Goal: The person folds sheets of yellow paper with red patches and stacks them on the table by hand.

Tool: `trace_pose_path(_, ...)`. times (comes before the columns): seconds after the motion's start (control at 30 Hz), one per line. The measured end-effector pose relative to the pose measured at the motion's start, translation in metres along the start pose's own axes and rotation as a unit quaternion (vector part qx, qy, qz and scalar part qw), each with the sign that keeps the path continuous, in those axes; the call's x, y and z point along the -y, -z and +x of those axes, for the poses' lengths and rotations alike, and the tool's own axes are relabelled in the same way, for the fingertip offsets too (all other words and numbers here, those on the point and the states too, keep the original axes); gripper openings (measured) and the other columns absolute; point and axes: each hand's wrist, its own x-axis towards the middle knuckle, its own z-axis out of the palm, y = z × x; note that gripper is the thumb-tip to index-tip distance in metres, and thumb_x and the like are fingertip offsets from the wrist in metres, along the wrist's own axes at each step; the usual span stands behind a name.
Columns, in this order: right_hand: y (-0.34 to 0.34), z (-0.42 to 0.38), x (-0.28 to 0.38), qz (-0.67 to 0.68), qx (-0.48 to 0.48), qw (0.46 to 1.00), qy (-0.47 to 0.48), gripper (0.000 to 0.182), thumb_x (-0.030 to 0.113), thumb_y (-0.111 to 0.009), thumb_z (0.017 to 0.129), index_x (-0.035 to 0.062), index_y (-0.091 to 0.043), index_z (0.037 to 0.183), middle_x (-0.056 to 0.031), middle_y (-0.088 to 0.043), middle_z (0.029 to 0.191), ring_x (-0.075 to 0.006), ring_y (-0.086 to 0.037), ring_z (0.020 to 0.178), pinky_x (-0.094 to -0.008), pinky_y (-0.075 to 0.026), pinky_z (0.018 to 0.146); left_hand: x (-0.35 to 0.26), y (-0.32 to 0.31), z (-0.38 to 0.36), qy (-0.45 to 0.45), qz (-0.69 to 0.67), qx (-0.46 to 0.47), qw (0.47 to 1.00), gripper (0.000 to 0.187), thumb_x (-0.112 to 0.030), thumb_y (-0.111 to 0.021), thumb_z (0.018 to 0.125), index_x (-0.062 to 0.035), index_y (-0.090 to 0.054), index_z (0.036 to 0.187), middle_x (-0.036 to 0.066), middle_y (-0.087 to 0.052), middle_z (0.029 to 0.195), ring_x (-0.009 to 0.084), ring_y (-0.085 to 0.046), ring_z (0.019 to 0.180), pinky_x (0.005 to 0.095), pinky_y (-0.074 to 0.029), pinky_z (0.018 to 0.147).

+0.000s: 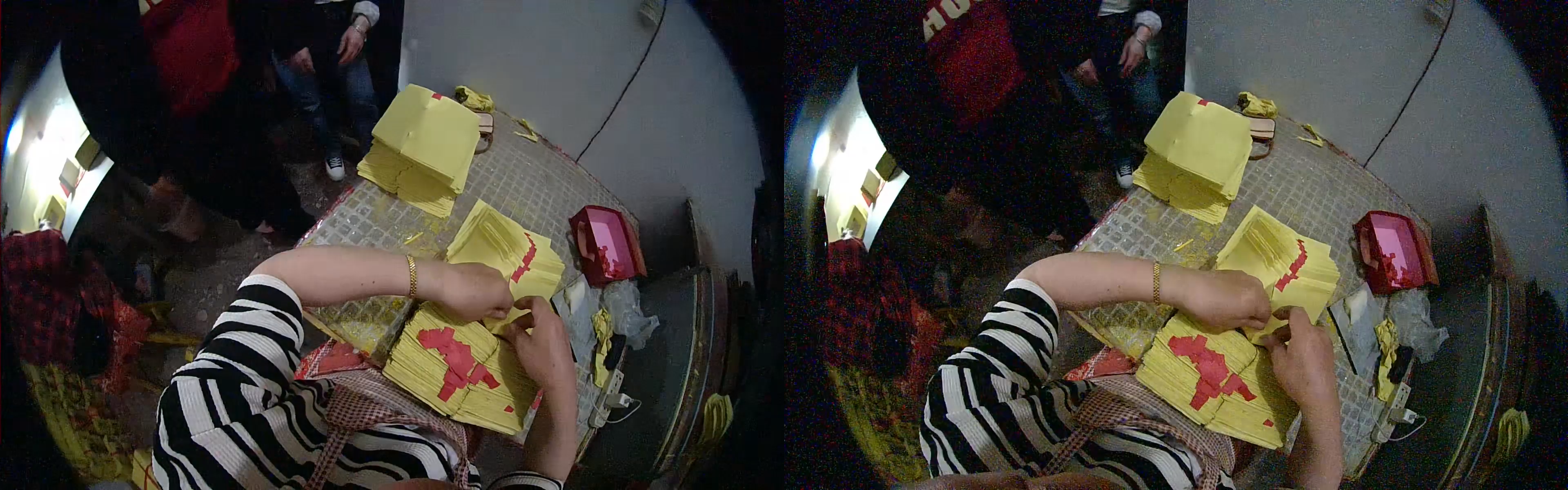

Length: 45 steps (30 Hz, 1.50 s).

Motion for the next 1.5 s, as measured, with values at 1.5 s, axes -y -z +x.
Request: trace_pose_path(1.5, -0.024, -0.033, -0.036, -0.074, -0.232, 0.924, 0.294, 0.044, -0.004, -0.064, 0.066, 0.0050, -0.056, 0.108, -0.0130, -0.061, 0.111, -0.0313, -0.056, 0.093, -0.0390, -0.045, 0.083, 0.002, -0.010, -0.013, 0.029, -0.090, -0.088, 0.992, 0.014, -0.014, -0.057, 0.075, -0.0026, -0.066, 0.076, 0.010, -0.066, 0.069, 0.0251, -0.056, 0.056, 0.0344, -0.047, 0.058)
